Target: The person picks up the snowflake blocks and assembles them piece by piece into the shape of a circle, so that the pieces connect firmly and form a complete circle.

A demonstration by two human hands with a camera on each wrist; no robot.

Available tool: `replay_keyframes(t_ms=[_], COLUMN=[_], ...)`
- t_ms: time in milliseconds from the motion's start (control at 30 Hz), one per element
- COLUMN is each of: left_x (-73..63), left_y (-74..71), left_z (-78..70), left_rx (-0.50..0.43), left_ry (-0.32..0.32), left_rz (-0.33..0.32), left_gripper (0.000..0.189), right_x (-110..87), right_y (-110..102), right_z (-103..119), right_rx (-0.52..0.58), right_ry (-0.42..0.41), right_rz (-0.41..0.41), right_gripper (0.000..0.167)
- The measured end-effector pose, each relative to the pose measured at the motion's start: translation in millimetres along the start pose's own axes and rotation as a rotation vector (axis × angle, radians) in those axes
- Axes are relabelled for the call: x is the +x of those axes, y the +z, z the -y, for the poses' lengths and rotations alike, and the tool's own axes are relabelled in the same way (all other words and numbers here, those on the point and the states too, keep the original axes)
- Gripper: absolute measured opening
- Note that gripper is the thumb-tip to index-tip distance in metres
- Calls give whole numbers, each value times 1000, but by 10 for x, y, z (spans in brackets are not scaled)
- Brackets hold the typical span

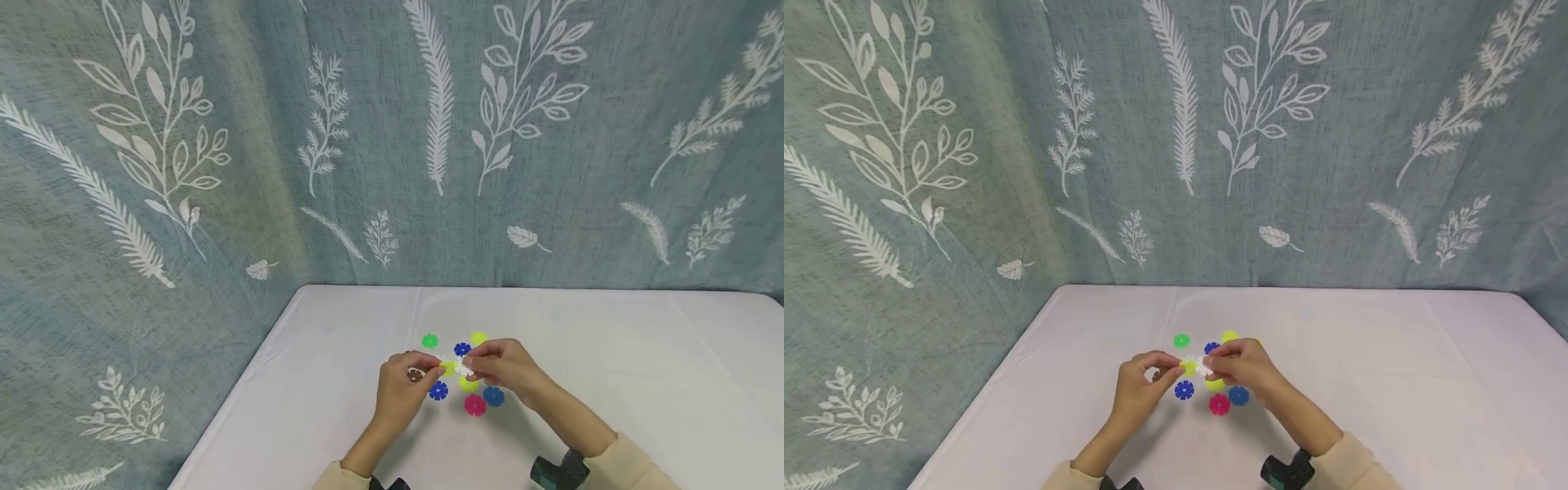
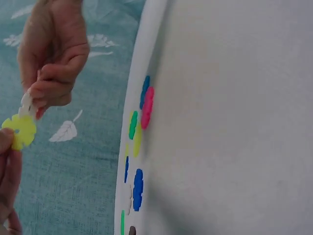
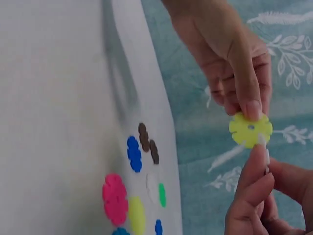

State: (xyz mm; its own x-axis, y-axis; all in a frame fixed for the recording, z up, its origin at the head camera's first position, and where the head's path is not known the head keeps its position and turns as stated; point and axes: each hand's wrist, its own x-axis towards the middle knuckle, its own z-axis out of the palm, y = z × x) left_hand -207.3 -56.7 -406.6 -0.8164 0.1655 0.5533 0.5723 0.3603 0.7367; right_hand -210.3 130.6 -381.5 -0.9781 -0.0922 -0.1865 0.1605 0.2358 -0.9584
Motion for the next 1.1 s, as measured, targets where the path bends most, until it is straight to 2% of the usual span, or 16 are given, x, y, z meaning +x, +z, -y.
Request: replay_keyframes(t_ms=[133,200,233,333,400,500,567,667,800,933,1000,1100], left_x=[-35,-39,-40,-36,-20,30,66,105,108,97,90,79], left_y=[86,120,129,114,77,17,-12,-31,-53,-66,-72,-95], left_z=[30,55,66,98,112,129,134,128,112,119,127,142], left_rx=[143,170,167,132,62,-89,-167,-230,-233,-241,-243,-239], left_ry=[177,211,202,139,36,-134,-236,-331,-403,-425,-431,-453], left_rz=[-125,-140,-134,-44,49,182,247,325,392,410,406,386], left_gripper=[9,10,10,7,5,15,21,24,24,24,24,24], right_x=[11,25,33,52,64,74,75,67,67,83,103,146], right_y=[40,47,46,31,15,-2,1,19,65,5,-95,-289], right_z=[-36,-67,-89,-158,-198,-233,-237,-219,-202,-233,-270,-357], right_rx=[58,82,92,98,91,52,15,-31,-44,-57,-110,-256], right_ry=[-17,-40,-53,-95,-127,-163,-173,-177,-182,-216,-245,-283], right_rz=[-12,-2,7,37,64,92,105,116,143,188,204,227], right_gripper=[24,24,25,28,30,31,31,30,28,31,34,34])
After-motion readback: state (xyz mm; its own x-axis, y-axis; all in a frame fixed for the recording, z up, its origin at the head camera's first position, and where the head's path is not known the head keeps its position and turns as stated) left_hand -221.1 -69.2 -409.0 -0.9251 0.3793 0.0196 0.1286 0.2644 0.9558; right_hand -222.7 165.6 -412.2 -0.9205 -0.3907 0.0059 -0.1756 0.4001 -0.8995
